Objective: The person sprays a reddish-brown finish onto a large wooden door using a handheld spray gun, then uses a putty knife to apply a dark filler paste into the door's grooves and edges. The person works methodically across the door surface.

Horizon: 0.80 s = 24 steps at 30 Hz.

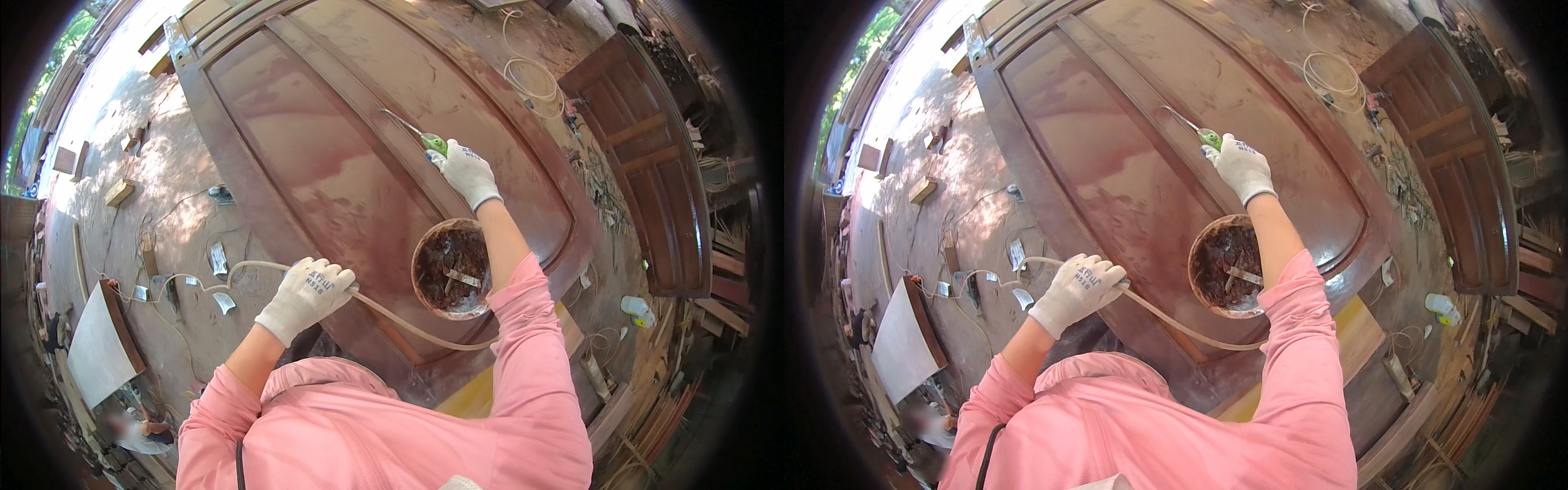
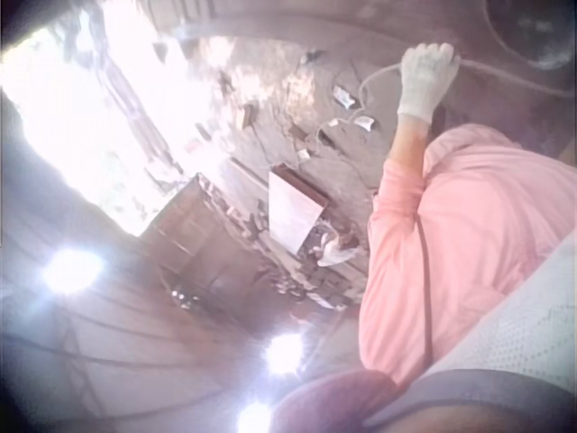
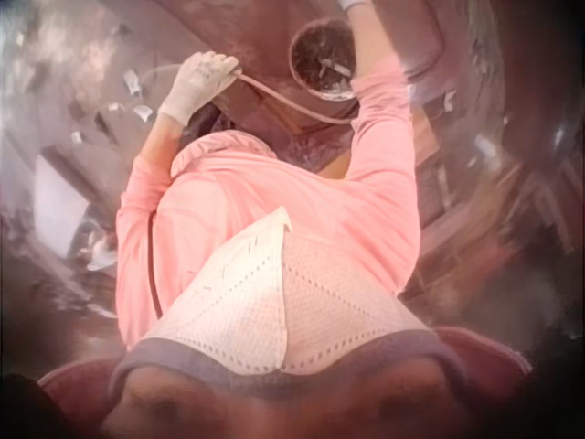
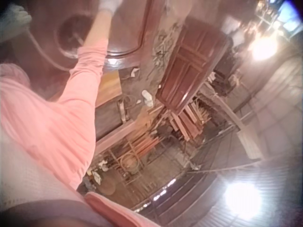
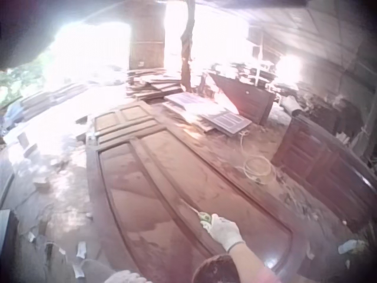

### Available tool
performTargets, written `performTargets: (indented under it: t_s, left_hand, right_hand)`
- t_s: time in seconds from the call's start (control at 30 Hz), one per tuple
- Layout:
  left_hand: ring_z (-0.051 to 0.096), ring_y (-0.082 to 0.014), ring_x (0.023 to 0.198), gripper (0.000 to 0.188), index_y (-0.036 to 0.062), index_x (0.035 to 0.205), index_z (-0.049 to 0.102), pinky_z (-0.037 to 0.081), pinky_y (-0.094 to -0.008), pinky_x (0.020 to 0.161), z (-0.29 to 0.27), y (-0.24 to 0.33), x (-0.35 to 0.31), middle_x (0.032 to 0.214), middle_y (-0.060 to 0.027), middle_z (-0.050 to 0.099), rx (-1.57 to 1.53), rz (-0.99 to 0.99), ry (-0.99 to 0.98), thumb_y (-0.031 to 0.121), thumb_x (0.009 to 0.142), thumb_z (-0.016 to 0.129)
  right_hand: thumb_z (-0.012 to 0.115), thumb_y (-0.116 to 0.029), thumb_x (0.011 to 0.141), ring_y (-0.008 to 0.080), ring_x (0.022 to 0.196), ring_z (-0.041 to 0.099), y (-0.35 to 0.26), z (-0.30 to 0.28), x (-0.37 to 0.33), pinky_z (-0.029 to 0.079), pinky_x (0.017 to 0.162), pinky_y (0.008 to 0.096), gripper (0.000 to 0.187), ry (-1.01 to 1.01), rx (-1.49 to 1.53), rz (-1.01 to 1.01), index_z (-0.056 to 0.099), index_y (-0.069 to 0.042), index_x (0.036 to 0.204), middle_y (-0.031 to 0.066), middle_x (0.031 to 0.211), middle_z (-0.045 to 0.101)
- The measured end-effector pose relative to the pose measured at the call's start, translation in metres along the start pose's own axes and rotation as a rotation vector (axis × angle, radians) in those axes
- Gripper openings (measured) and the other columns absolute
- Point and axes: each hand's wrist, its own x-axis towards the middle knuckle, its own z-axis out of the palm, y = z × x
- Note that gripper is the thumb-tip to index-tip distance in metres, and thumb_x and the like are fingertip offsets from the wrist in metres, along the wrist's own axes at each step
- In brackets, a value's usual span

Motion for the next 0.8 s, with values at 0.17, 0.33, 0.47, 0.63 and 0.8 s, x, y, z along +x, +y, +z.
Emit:
performTargets:
  t_s: [0.17,0.33,0.47,0.63,0.8]
  left_hand:
    - [0.068,-0.0231,0.087,0.016,0.0152,0.096,0.067,0.051,-0.0385,0.078,-0.007,-0.015,0.003,0.086,-0.0016,0.069,-0.006,-0.018,-0.023,0.030,0.090,0.071]
    - [0.068,-0.0233,0.087,0.016,0.0155,0.096,0.066,0.051,-0.0385,0.078,-0.013,-0.040,-0.015,0.084,-0.0024,0.069,-0.014,-0.052,0.045,0.030,0.091,0.070]
    - [0.067,-0.0245,0.088,0.016,0.0145,0.098,0.067,0.051,-0.0387,0.079,-0.020,-0.068,-0.030,0.087,-0.0042,0.069,-0.050,-0.107,0.021,0.029,0.091,0.070]
    - [0.067,-0.0273,0.093,0.019,0.0127,0.101,0.068,0.051,-0.0412,0.082,-0.027,-0.118,-0.043,0.094,-0.0072,0.072,-0.099,-0.160,-0.028,0.028,0.089,0.070]
    - [0.068,-0.0279,0.095,0.022,0.0125,0.104,0.068,0.051,-0.0420,0.084,-0.025,-0.189,-0.040,0.094,-0.0076,0.072,-0.138,-0.151,-0.053,0.029,0.090,0.069]
  right_hand:
    - [0.051,-0.057,0.101,0.0415,0.103,0.070,-0.020,0.013,0.015,0.053,0.089,0.0535,0.054,0.042,-0.010,-0.013,0.061,-0.005,0.113,0.0230,0.107,0.073]
    - [0.053,-0.054,0.102,0.0399,0.102,0.071,-0.049,0.028,0.049,0.054,0.089,0.0521,0.051,0.062,0.044,0.044,0.062,-0.005,0.112,0.0223,0.107,0.074]
    - [0.055,-0.055,0.100,0.0398,0.104,0.072,-0.072,0.038,0.085,0.054,0.090,0.0522,0.052,0.099,0.106,0.119,0.062,-0.005,0.114,0.0220,0.109,0.074]
    - [0.057,-0.057,0.099,0.0404,0.104,0.072,-0.105,0.051,0.129,0.054,0.090,0.0525,0.055,0.133,0.154,0.170,0.063,-0.005,0.116,0.0216,0.110,0.074]
    - [0.051,-0.058,0.101,0.0435,0.115,0.066,-0.147,0.054,0.172,0.051,0.097,0.0535,0.059,0.060,0.228,0.224,0.060,-0.004,0.120,0.0253,0.121,0.070]
